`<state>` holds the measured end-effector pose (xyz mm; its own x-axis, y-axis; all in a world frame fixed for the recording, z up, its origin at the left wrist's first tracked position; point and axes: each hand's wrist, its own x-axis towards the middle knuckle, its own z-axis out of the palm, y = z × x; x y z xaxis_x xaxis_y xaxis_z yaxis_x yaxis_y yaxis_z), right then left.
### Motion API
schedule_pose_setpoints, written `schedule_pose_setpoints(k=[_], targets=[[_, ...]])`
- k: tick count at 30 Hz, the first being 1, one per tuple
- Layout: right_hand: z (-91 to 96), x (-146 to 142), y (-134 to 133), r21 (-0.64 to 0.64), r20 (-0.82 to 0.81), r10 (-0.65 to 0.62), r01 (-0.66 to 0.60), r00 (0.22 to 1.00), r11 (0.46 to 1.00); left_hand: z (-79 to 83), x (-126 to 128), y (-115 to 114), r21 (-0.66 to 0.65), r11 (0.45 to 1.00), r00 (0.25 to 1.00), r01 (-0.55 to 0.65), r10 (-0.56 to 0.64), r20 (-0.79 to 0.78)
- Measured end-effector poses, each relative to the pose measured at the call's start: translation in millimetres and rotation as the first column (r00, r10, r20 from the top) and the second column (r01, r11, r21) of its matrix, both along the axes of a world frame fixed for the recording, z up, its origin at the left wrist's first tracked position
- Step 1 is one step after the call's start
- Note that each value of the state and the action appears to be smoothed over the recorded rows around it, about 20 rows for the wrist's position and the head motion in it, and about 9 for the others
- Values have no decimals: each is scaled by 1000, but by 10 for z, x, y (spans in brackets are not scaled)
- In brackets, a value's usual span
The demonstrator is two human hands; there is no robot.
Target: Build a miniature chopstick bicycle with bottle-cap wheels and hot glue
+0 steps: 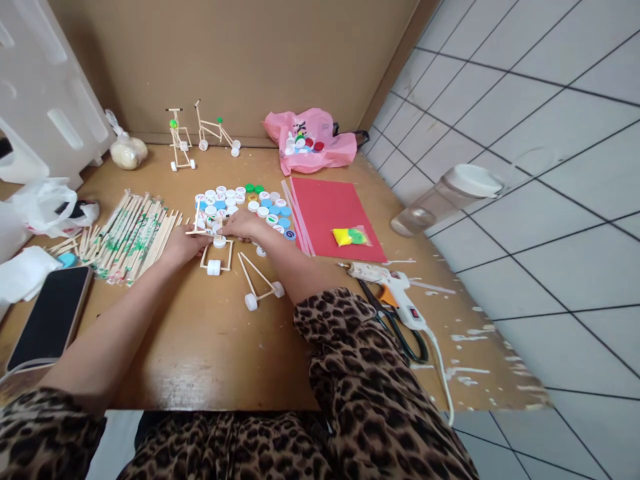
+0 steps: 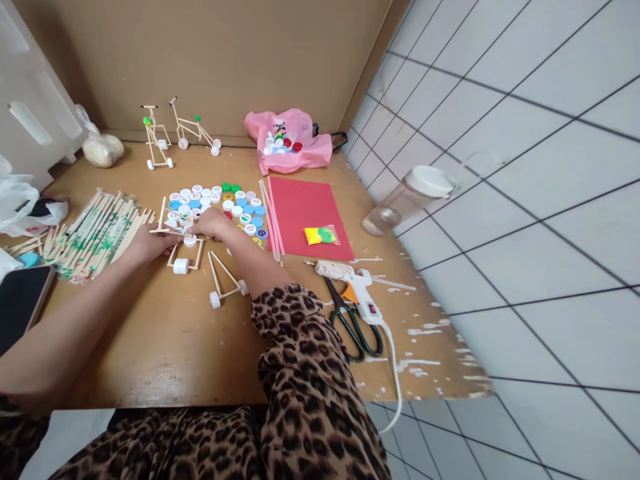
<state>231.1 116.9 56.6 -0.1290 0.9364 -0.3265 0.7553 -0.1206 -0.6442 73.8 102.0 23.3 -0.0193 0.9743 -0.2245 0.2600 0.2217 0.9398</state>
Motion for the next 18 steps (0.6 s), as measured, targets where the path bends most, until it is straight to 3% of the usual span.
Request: schedule_pose_setpoints(k=[3, 9, 13, 18], targets=[[2, 93, 47, 56, 27, -11, 9, 1000, 998, -16, -12, 11, 12, 1000, 1000, 23, -23, -14], [62, 129, 235, 339, -5, -104, 100, 995, 935, -9, -19, 17, 19, 999, 999, 34, -34, -33], [-10, 21, 320, 304, -23, 5, 2, 1000, 953, 17, -3, 0, 24, 1000, 999, 0, 1, -43], [-145, 52, 335, 309, -69, 14, 8, 997, 951, 50, 11, -8, -46, 999, 1000, -12, 11, -23]])
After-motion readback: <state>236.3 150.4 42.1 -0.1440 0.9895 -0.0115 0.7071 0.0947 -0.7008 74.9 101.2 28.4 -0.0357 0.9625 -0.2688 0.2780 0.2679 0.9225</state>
